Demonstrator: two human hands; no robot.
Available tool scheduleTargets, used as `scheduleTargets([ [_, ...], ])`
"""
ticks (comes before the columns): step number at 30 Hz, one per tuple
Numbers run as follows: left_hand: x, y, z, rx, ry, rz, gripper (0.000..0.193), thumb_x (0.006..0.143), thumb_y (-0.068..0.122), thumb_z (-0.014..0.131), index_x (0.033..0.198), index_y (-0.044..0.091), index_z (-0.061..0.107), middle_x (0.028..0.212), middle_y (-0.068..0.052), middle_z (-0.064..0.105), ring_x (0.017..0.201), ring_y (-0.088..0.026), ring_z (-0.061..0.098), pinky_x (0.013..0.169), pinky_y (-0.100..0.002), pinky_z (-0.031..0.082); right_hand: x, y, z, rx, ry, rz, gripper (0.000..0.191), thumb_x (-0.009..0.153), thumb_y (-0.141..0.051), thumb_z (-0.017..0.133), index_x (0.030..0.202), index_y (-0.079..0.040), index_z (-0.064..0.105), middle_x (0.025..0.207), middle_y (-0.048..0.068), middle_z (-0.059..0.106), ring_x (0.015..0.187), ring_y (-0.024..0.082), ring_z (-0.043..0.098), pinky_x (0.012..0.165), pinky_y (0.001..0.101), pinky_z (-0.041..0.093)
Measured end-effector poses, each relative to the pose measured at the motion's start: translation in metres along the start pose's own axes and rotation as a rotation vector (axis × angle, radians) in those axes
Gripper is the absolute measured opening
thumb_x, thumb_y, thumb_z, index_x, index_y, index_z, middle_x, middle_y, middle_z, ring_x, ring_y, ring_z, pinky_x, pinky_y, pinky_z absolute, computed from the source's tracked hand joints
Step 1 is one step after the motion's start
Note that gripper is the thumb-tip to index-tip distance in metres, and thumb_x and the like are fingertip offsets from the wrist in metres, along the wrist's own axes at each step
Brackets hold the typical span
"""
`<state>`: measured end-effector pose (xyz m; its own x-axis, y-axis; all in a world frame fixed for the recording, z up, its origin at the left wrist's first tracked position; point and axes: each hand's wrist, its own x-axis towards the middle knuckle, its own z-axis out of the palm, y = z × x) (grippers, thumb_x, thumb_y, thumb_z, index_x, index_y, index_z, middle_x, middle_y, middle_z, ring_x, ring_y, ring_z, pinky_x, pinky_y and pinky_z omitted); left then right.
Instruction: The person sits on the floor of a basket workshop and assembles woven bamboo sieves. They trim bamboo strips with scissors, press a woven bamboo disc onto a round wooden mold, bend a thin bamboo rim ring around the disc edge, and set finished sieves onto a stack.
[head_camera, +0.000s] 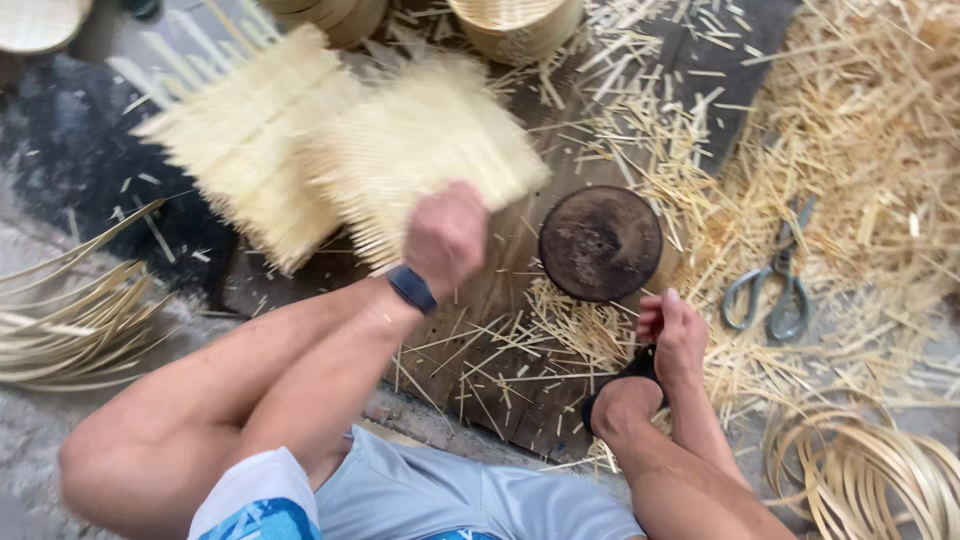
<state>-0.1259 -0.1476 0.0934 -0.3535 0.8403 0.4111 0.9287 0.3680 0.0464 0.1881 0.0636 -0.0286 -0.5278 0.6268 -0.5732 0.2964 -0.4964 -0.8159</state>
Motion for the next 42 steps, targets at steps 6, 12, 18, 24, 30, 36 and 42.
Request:
scheduleTargets([
  [6,-0.026,0.133,0.032,-0.400,-0.228,0.331,0.037,0.086,0.009,0.062,0.123,0.005,0.066,0.132,-0.013,0.069,0.119,-0.026,0.066,0.092,-0.042,0.054,0.009,-0.047,0.008,0.401,-0.038,0.062,0.032,0.092,-0.028,0.064,0.113,-0.004,0.068,0.103,0.003,0.077,0.090,0.012,0.074,0.081,0.0280,0.061],
  [12,-0.022,0.125,0.064,-0.636,-0.252,0.059,0.054,0.081,0.022,0.082,0.130,0.006,0.063,0.130,-0.013,0.067,0.124,-0.029,0.059,0.106,-0.045,0.046,0.022,-0.048,0.012,-0.075,0.039,-0.048,0.032,0.086,-0.007,0.082,0.113,0.000,0.068,0.097,0.006,0.074,0.081,0.012,0.067,0.072,0.0270,0.057],
  [18,0.003,0.050,0.113,-1.204,-0.553,-1.346,0.056,0.070,0.004,0.088,0.117,0.000,0.056,0.110,-0.015,0.074,0.094,-0.019,0.074,0.085,-0.034,0.062,0.034,-0.031,0.013,-0.121,0.088,-0.214,0.030,0.084,-0.009,0.085,0.106,0.000,0.068,0.094,0.005,0.074,0.080,0.009,0.068,0.072,0.0236,0.057],
  [24,-0.021,0.043,0.135,-1.249,-0.606,-1.255,0.034,0.074,0.003,0.087,0.104,-0.003,0.072,0.097,-0.011,0.079,0.083,-0.016,0.074,0.078,-0.031,0.061,0.033,-0.017,0.006,-0.210,0.163,-0.237,0.030,0.082,-0.010,0.086,0.107,0.000,0.072,0.094,0.006,0.077,0.081,0.010,0.071,0.073,0.0244,0.059],
  [30,-0.039,0.049,0.115,-1.242,-0.652,-1.273,0.034,0.077,0.001,0.083,0.109,0.000,0.071,0.098,-0.007,0.074,0.081,-0.016,0.070,0.072,-0.031,0.058,0.002,0.002,-0.010,-0.130,0.275,-0.200,0.054,0.080,-0.020,0.088,0.123,-0.002,0.061,0.094,0.004,0.069,0.084,0.012,0.065,0.073,0.0283,0.056],
  [36,-0.060,0.049,0.093,-1.343,-0.490,-1.220,0.079,0.083,0.003,0.085,0.149,-0.001,0.041,0.126,-0.014,0.069,0.102,-0.016,0.073,0.087,-0.030,0.059,-0.115,-0.008,-0.155,-0.663,0.876,-0.541,0.057,0.086,-0.023,0.091,0.129,-0.007,0.058,0.125,0.010,0.065,0.116,0.024,0.065,0.101,0.0387,0.053],
  [42,-0.072,0.004,0.080,-1.203,-0.355,-1.322,0.072,0.092,0.010,0.084,0.150,0.002,0.043,0.122,-0.013,0.066,0.098,-0.024,0.071,0.081,-0.038,0.058,-0.242,-0.013,-0.315,-1.277,0.946,-0.184,0.115,0.064,-0.048,0.100,0.148,0.005,0.043,0.142,0.027,0.051,0.132,0.041,0.044,0.109,0.0523,0.030],
])
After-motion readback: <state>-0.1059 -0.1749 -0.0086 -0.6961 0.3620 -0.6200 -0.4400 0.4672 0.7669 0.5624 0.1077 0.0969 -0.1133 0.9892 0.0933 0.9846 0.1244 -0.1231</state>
